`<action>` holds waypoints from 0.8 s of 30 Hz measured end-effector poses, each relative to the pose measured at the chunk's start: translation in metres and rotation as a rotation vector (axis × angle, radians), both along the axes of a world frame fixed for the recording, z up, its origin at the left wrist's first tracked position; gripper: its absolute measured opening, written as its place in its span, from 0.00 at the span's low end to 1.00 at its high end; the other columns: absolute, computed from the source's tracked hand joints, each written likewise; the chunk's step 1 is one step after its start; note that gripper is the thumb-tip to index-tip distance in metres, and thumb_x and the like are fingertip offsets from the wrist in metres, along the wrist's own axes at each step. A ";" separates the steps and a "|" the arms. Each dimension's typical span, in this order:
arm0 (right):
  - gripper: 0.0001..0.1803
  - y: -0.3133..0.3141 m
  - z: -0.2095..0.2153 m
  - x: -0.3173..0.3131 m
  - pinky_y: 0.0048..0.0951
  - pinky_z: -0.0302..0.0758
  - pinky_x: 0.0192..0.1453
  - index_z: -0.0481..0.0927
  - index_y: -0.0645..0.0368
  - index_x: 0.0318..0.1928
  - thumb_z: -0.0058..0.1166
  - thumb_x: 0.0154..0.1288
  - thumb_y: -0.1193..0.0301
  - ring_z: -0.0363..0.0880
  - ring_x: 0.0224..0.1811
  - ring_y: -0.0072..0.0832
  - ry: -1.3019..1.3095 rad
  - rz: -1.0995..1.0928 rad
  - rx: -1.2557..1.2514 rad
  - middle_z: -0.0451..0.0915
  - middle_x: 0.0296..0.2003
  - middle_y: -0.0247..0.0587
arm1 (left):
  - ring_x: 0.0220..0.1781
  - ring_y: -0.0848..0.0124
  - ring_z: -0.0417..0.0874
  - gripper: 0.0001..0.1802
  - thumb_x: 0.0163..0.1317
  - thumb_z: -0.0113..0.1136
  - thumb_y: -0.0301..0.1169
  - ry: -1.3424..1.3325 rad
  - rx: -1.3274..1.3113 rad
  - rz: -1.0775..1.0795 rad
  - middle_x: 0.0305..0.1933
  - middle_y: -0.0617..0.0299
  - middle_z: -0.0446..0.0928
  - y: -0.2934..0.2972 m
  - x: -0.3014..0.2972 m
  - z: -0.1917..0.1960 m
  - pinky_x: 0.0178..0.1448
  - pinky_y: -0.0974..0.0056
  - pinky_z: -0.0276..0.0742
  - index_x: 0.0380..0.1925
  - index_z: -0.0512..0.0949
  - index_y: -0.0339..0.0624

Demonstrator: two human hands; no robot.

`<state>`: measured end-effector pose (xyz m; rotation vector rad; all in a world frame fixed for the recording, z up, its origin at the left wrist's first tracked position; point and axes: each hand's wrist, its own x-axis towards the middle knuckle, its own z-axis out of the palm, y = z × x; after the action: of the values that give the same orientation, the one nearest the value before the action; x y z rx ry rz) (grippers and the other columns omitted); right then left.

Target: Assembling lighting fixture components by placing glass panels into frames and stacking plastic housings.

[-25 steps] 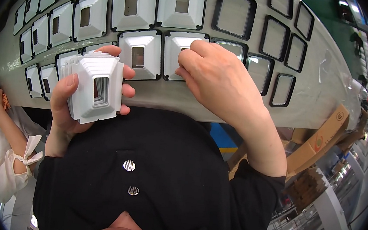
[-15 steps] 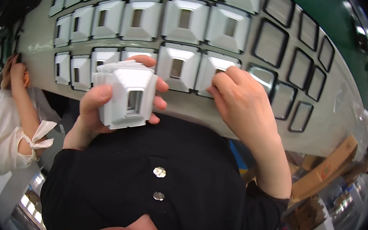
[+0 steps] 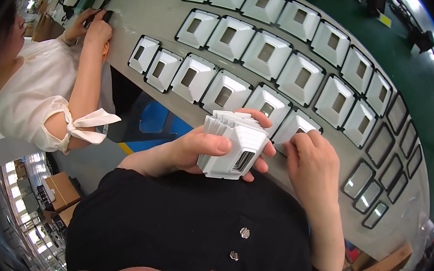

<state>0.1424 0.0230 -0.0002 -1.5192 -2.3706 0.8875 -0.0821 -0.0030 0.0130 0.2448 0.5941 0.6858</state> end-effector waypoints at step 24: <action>0.21 0.000 -0.023 0.050 0.40 0.64 0.61 0.76 0.56 0.57 0.52 0.67 0.61 0.69 0.58 0.41 -0.332 -0.378 0.404 0.76 0.53 0.41 | 0.54 0.52 0.79 0.45 0.49 0.66 0.43 -0.014 0.058 0.065 0.55 0.42 0.72 -0.007 -0.034 -0.015 0.54 0.48 0.82 0.65 0.57 0.38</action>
<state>0.1927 0.0233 -0.0231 -1.9455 -2.1605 0.0707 -0.1162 -0.0097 -0.0016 0.2758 0.5711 0.7675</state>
